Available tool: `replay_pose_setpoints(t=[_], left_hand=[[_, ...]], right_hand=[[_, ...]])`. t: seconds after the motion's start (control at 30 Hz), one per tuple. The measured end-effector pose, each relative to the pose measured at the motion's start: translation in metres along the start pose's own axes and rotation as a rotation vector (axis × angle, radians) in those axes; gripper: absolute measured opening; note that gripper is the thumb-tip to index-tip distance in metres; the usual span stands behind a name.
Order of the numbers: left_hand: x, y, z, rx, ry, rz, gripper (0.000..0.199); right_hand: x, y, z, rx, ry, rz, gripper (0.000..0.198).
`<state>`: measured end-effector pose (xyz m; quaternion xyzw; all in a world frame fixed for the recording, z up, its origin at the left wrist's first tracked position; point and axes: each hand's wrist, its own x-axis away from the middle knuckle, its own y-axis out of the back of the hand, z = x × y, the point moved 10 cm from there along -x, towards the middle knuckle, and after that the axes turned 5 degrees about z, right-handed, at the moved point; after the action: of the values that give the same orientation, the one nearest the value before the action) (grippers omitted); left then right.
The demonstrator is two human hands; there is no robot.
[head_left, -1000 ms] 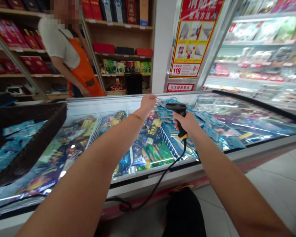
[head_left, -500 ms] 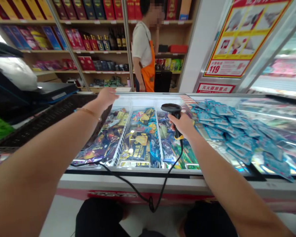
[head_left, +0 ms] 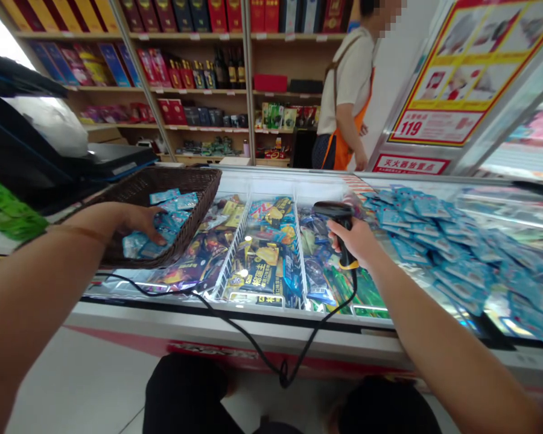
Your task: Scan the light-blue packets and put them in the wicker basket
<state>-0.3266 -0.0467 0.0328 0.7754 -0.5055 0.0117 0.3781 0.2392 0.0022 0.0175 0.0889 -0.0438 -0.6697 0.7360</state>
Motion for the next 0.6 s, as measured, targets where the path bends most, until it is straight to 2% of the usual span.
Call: replay_pose_setpoints(t=[0.1,0.23,0.33,0.4,0.5,0.6], left_hand=[[0.003,0.007,-0.002,-0.054,-0.029,-0.054,0.055],[0.001,0.007,-0.01,-0.149,-0.118,-0.022,0.055],[-0.007,0.008,-0.018,-0.115,-0.201,-0.042,0.048],[-0.012,0.003,-0.022,-0.088,-0.24,-0.015,0.051],[-0.015,-0.004,-0.022,-0.03,-0.242,0.021,0.062],[-0.011,-0.007,-0.017,0.007,-0.19,0.044,0.06]], right_hand=[[0.001,-0.001,-0.001,0.024,0.003,-0.01,0.035],[0.001,-0.002,-0.002,0.069,0.01,-0.006,0.036],[0.002,-0.003,-0.001,0.109,0.02,0.005,0.036],[0.004,-0.003,0.001,0.112,0.018,0.007,0.035],[0.006,-0.004,0.003,0.104,0.019,0.012,0.032],[0.007,-0.005,0.005,0.106,0.017,0.019,0.031]])
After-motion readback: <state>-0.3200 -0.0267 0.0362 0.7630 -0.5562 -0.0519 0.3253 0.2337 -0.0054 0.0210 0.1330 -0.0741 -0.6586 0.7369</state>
